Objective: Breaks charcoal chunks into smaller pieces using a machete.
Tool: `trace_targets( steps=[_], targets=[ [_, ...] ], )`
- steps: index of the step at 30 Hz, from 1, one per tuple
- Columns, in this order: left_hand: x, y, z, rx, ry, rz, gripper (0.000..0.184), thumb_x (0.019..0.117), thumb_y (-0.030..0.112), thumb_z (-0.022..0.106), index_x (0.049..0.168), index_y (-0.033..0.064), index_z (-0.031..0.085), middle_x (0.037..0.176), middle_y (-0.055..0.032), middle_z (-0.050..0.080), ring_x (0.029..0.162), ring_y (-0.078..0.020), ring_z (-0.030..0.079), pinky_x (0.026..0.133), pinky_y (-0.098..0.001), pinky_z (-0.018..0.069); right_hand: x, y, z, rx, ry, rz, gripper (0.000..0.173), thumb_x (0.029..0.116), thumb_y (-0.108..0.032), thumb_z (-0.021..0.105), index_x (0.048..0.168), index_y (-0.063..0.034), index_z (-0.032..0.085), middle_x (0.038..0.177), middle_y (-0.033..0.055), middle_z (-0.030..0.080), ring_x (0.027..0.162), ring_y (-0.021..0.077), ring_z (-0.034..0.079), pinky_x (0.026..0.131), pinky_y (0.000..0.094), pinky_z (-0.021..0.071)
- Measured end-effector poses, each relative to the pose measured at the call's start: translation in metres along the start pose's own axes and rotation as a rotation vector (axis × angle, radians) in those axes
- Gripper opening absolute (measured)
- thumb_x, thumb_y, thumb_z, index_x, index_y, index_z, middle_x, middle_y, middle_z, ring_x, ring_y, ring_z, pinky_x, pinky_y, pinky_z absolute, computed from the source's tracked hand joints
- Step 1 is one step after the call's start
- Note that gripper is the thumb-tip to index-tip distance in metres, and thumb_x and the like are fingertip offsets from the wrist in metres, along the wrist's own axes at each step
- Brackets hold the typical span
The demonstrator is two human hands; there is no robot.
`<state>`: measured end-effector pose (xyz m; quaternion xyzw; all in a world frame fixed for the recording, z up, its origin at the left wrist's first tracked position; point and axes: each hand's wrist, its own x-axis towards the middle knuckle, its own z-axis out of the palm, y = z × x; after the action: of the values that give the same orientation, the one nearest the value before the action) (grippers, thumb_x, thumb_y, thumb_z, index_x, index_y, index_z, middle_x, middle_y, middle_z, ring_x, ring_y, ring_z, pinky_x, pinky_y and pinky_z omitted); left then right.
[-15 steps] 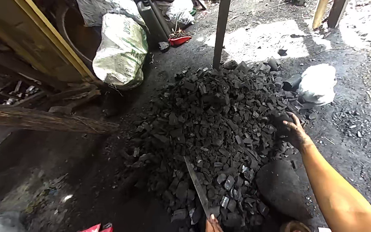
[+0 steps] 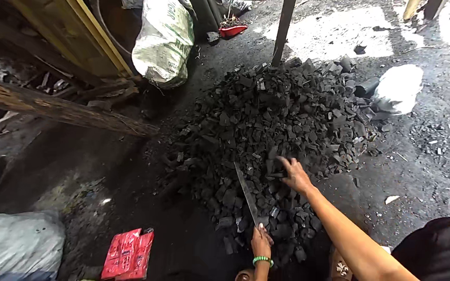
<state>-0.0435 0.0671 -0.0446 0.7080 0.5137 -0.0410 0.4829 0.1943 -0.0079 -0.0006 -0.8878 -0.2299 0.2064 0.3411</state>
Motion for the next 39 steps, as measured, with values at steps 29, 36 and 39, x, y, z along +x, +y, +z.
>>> trace_targets(
  steps=[29,36,39],
  targets=[
    [-0.022,0.011,-0.005,-0.294,0.102,0.032,0.039,0.1132,0.018,0.033,0.116,-0.0115,0.059,0.071,-0.0099,0.057,0.059,-0.0158,0.057,0.063,-0.0327,0.0535,-0.006,-0.071,0.017,0.241,-0.308,-0.094,0.048,0.1001,-0.038,0.067,0.132,-0.0026,0.065,0.133,0.0260,0.062,0.125,0.0429,0.059,0.106,0.0647,0.0424],
    [-0.014,0.002,-0.014,-0.219,0.114,-0.051,0.040,0.1131,0.020,0.035,0.116,-0.0106,0.061,0.079,-0.0161,0.062,0.067,-0.0235,0.061,0.071,-0.0403,0.0543,0.067,-0.056,-0.004,-0.021,0.085,0.104,0.056,0.1078,-0.031,0.054,0.146,0.0084,0.048,0.152,0.0366,0.039,0.140,0.0556,0.040,0.112,0.0682,0.0346],
    [-0.011,-0.002,-0.018,-0.198,0.086,-0.082,0.042,0.1135,0.022,0.034,0.116,-0.0087,0.062,0.079,-0.0156,0.062,0.066,-0.0239,0.061,0.070,-0.0410,0.0541,0.080,-0.059,0.009,-0.215,0.089,0.151,0.069,0.0998,-0.023,0.067,0.152,0.0103,0.036,0.157,0.0360,0.033,0.142,0.0563,0.036,0.107,0.0715,0.0369]
  ],
)
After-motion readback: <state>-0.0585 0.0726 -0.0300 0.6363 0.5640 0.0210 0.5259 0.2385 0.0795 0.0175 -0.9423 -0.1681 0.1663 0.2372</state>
